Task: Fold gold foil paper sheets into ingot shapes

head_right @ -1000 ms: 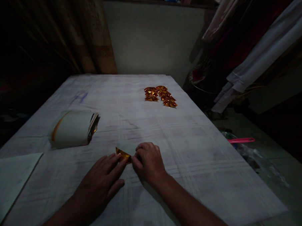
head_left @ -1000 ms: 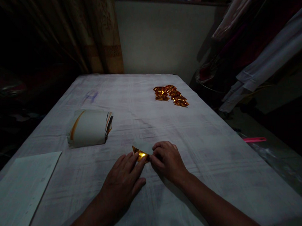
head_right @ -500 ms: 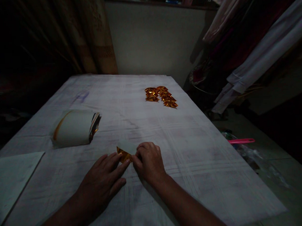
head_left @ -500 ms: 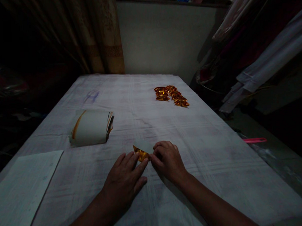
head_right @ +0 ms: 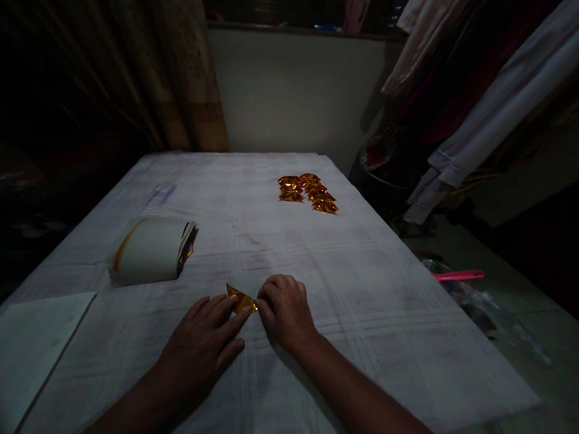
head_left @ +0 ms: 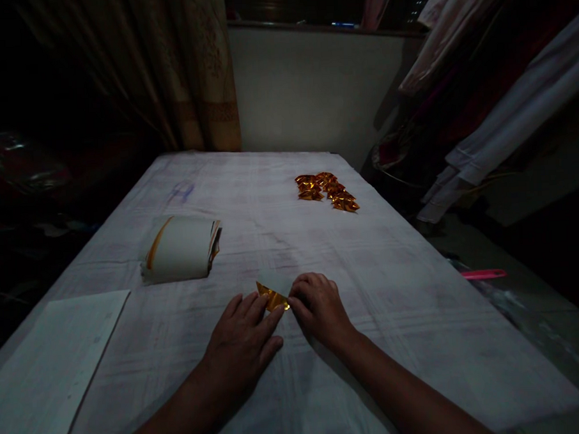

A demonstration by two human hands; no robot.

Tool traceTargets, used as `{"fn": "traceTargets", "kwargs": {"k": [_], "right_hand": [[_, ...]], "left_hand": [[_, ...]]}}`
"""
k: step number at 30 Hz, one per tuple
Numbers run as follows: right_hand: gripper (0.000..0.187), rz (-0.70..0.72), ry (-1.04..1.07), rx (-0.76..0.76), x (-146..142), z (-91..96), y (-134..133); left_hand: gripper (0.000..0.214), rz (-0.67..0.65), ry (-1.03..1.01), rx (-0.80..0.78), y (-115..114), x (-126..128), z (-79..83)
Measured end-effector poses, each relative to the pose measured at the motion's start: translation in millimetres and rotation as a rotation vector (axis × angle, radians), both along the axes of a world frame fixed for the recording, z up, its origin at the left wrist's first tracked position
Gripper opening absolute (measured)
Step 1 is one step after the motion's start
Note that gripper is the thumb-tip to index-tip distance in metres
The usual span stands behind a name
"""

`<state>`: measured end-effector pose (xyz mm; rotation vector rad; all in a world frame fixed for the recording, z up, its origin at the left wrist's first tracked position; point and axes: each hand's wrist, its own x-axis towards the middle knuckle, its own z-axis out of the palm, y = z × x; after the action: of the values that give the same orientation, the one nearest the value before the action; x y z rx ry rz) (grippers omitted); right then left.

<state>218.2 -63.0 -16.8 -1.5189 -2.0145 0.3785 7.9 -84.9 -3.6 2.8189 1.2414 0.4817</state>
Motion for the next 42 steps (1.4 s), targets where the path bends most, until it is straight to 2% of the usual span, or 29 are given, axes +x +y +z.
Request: {"fn": "traceTargets", "kwargs": {"k": [8, 15, 22, 28, 32, 36, 42], "right_hand": [[0.012, 0.031, 0.008, -0.016, 8.7, -4.1, 3.7], [0.008, -0.039, -0.013, 0.039, 8.1, -9.3, 2.0], [0.020, -0.086, -0.008, 0.081, 6.0, -13.1, 5.8], [0.030, -0.119, 0.006, 0.126, 7.8, -14.8, 11.6], [0.036, -0.131, 0.012, 0.165, 13.2, -8.3, 10.1], [0.042, -0.062, -0.016, 0.195, 19.4, 0.0, 15.0], [0.039, 0.090, -0.083, 0.170, 22.4, 5.2, 56.3]], "left_hand": [[0.041, 0.053, 0.040, 0.045, -4.7, 10.0, -5.0], [0.042, 0.134, 0.025, 0.049, -13.8, 27.4, -10.2], [0.037, 0.126, 0.035, 0.004, -13.3, 29.4, -2.2], [0.035, 0.164, 0.079, 0.039, -15.7, 34.7, 4.8], [0.034, 0.214, 0.103, 0.044, -1.9, 42.8, 5.4], [0.033, 0.273, 0.112, 0.049, 27.1, 51.6, 7.3], [0.030, 0.270, 0.116, 0.039, 63.1, 54.3, 9.2]]}}
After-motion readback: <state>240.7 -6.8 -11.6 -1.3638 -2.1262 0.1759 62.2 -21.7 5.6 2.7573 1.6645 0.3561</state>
